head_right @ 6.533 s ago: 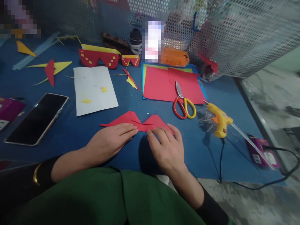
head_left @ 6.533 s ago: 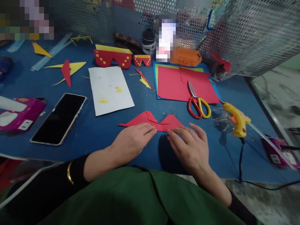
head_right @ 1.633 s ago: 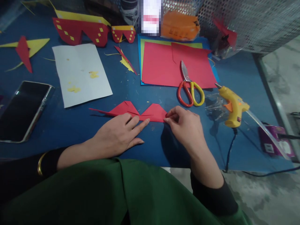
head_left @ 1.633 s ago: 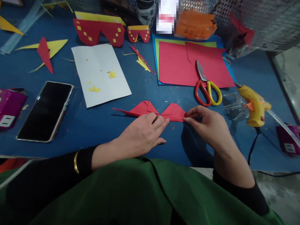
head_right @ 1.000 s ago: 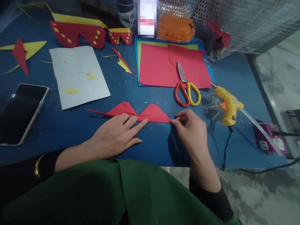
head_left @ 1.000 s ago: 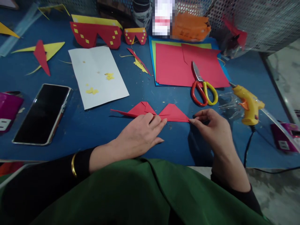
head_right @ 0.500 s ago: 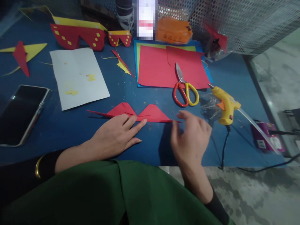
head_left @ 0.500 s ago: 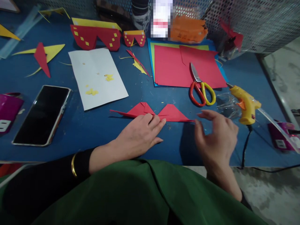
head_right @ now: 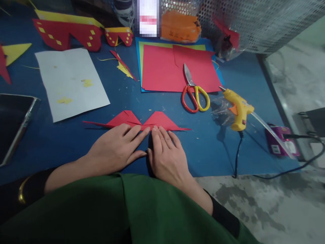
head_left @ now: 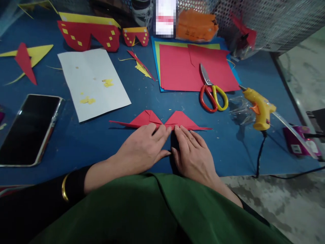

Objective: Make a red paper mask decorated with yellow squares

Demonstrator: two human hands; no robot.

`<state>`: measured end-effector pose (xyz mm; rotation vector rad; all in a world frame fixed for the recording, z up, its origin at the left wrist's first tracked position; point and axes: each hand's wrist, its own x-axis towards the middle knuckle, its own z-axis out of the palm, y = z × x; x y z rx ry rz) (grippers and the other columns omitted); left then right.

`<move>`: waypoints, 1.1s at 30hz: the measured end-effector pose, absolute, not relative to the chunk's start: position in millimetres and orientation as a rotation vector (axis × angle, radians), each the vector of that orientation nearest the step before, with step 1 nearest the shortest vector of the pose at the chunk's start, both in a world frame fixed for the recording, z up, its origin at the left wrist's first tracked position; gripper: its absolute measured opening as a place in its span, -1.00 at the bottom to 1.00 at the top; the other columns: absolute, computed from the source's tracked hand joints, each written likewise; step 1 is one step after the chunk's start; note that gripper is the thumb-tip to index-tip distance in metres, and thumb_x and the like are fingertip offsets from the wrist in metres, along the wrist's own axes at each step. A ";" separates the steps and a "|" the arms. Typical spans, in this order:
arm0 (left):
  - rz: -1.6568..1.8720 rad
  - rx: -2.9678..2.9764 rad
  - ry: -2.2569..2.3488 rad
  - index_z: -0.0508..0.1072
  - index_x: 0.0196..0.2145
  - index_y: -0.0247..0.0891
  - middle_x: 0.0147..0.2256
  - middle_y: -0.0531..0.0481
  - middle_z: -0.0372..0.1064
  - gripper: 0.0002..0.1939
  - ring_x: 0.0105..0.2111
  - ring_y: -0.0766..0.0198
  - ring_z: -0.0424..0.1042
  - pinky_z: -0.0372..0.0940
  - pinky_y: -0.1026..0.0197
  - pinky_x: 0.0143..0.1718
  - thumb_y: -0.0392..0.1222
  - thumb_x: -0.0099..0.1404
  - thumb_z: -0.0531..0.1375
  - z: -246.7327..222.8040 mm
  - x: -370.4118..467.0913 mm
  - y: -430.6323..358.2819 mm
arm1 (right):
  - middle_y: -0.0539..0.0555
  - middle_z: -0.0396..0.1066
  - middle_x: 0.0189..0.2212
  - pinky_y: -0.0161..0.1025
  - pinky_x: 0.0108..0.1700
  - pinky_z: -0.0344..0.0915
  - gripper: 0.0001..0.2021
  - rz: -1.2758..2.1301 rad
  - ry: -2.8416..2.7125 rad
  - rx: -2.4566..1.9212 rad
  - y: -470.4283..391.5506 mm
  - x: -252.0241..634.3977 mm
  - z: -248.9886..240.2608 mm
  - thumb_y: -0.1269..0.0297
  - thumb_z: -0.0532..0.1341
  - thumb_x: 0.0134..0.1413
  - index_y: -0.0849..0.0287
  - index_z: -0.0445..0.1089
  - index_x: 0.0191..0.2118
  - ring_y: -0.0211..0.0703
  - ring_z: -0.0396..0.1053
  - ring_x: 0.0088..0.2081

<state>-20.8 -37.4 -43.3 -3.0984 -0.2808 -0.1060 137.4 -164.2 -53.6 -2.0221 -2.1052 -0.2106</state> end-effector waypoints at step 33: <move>-0.541 -3.216 -1.339 0.56 -0.34 -0.22 -0.33 -0.02 0.51 -0.80 -0.30 0.17 0.40 0.17 0.04 -0.17 -0.14 0.39 0.19 -34.7 -31.4 -13.6 | 0.35 0.34 0.23 0.06 0.24 0.24 -0.43 0.007 -2.137 -1.860 -150.8 117.8 -53.4 0.23 0.01 0.35 0.40 0.03 0.38 0.10 0.28 0.28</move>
